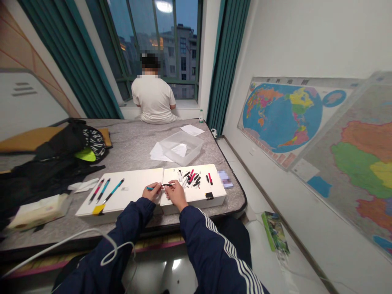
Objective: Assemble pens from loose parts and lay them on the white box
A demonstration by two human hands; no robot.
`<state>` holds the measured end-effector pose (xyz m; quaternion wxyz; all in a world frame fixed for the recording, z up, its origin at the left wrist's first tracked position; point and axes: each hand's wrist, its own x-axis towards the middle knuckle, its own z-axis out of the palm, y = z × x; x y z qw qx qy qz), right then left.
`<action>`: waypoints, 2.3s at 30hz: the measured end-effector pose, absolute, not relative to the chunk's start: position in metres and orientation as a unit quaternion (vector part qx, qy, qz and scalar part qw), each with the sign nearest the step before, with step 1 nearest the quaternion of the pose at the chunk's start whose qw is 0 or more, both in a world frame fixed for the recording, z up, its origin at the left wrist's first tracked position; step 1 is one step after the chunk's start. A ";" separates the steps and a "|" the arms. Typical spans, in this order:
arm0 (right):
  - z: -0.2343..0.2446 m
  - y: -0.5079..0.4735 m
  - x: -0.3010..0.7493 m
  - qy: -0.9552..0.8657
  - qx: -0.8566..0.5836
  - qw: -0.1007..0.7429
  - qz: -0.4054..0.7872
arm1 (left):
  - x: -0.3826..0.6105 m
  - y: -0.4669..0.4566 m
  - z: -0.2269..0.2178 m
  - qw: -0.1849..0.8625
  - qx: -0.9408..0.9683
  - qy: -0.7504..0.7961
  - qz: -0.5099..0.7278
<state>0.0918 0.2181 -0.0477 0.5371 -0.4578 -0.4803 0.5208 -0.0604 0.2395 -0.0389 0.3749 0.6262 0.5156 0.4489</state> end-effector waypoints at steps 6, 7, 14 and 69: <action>-0.052 0.220 0.093 -0.462 -0.442 0.547 0.541 | -0.059 0.238 -0.040 0.374 0.634 0.513 0.442; -0.052 0.220 0.093 -0.463 -0.441 0.548 0.540 | -0.059 0.238 -0.040 0.375 0.634 0.513 0.441; -0.048 0.216 0.093 -0.496 -0.472 0.522 0.509 | -0.057 0.238 -0.040 0.362 0.639 0.522 0.434; -0.040 0.214 0.097 -0.548 -0.526 0.459 0.461 | -0.054 0.233 -0.034 0.381 0.653 0.466 0.459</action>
